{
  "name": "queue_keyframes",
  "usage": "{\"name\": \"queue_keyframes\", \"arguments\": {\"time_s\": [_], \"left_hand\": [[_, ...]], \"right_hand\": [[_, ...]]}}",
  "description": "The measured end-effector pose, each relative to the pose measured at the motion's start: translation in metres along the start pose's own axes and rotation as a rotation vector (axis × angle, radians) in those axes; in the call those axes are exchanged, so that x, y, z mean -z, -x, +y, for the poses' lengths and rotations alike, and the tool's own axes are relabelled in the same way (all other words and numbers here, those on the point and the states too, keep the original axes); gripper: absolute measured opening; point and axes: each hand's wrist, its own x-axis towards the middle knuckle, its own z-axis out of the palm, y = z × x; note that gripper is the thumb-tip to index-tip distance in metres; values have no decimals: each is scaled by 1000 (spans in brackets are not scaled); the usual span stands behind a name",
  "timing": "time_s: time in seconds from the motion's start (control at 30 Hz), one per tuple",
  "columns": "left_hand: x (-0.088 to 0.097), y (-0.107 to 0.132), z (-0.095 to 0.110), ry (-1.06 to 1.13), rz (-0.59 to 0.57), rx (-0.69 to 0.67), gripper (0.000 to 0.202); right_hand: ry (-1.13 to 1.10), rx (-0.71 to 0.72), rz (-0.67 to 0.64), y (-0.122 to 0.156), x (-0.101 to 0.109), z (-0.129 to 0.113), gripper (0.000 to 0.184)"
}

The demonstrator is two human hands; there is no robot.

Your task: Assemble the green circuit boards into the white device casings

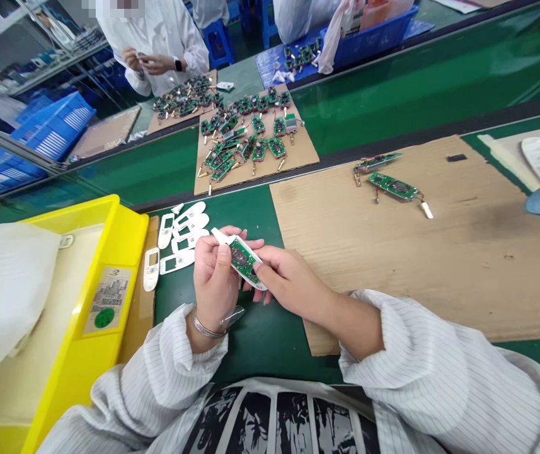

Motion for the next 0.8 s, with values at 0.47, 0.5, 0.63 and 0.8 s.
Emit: {"name": "queue_keyframes", "arguments": {"time_s": [0.47,0.5,0.63,0.8], "left_hand": [[-2,-2,5,67,19,114,19],[-3,-3,5,76,36,119,20],[-2,-6,4,103,110,136,25],[-3,-8,4,150,164,160,23]], "right_hand": [[-60,-31,28,-1,2,2,25],[-50,-23,32,-1,3,4,26],[38,53,154,-1,8,8,29],[398,467,451,4,12,2,29]]}}
